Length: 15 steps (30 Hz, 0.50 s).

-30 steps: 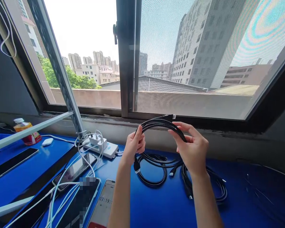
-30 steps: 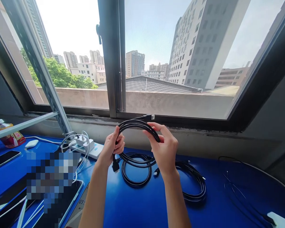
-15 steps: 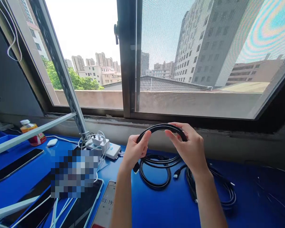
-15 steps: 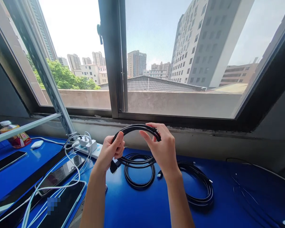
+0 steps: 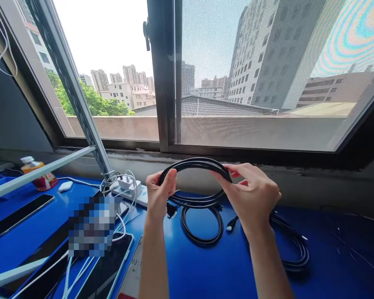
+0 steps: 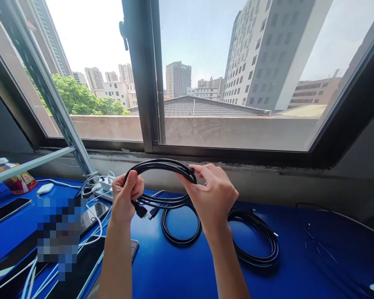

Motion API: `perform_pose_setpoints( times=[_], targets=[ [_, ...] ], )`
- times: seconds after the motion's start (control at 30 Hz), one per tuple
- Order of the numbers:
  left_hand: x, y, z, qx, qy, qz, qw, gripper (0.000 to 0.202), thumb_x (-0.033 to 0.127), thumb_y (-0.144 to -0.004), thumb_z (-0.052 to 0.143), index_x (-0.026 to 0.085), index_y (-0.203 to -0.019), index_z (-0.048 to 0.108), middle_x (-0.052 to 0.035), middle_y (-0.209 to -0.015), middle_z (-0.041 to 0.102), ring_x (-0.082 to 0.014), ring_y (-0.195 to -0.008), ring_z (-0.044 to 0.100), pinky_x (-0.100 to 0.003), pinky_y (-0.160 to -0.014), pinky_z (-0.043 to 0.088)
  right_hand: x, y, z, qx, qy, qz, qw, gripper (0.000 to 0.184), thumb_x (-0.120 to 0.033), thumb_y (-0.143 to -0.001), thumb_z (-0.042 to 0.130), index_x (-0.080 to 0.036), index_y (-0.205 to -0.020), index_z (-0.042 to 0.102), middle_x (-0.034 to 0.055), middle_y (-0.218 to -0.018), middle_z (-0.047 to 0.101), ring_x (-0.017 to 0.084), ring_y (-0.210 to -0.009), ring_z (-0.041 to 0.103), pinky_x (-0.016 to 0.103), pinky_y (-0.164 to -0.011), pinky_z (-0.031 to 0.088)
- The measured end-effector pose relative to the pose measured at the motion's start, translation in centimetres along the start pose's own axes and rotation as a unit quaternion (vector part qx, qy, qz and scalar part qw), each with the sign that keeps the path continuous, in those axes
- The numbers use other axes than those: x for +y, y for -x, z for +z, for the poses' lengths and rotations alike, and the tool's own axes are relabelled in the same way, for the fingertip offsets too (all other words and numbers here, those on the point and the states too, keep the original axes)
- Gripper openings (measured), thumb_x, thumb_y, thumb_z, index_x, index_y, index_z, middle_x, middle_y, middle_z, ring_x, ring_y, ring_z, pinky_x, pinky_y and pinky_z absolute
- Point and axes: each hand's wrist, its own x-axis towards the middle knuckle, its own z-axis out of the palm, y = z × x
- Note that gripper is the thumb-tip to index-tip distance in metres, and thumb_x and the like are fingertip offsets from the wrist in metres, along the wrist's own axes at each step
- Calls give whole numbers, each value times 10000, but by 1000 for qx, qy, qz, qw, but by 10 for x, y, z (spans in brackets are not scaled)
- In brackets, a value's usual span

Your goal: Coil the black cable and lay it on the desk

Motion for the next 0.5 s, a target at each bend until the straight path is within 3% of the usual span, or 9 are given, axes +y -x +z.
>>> perform_pose_setpoints(
  times=[0.1,0.2,0.33,0.4,0.5],
  targets=[
    [-3,-1,-2,11,8,6,1000,686,721,-589,699,181,-414,313,80,-396,219,-24,-357,186,-219,-360,109,-5,-3,-5,-31,-52,14,998,499,-644,-763,627,-200,-536,612,-2,-503,545,102,-425,440,247,-431,310],
    [-7,-2,-2,29,16,16,999,675,721,-599,692,185,-449,311,90,-411,216,-20,-354,177,-212,-358,105,-12,-4,-10,-105,-131,67,984,578,-612,-736,672,-185,-426,436,-44,-396,347,58,-372,254,239,-388,213],
    [-12,-4,0,32,30,17,999,672,712,-598,701,189,-481,294,98,-423,208,-17,-360,175,-194,-352,107,-18,-4,-15,-173,-211,151,950,658,-570,-747,663,-178,-410,256,-49,-423,206,48,-420,188,225,-400,172],
    [-14,-5,1,3,40,-1,999,658,697,-613,703,190,-490,302,100,-418,216,-15,-351,187,-185,-346,111,-18,-6,-17,-234,-247,204,918,636,-579,-725,673,-180,-405,294,-44,-420,245,51,-421,219,217,-400,197],
    [-16,-5,3,-47,69,-36,996,662,711,-605,697,190,-481,309,104,-399,210,-11,-329,201,-175,-333,113,-19,-12,-21,-375,-333,277,819,565,-655,-691,657,-167,-458,496,-3,-436,422,68,-395,326,213,-381,269]
  ],
)
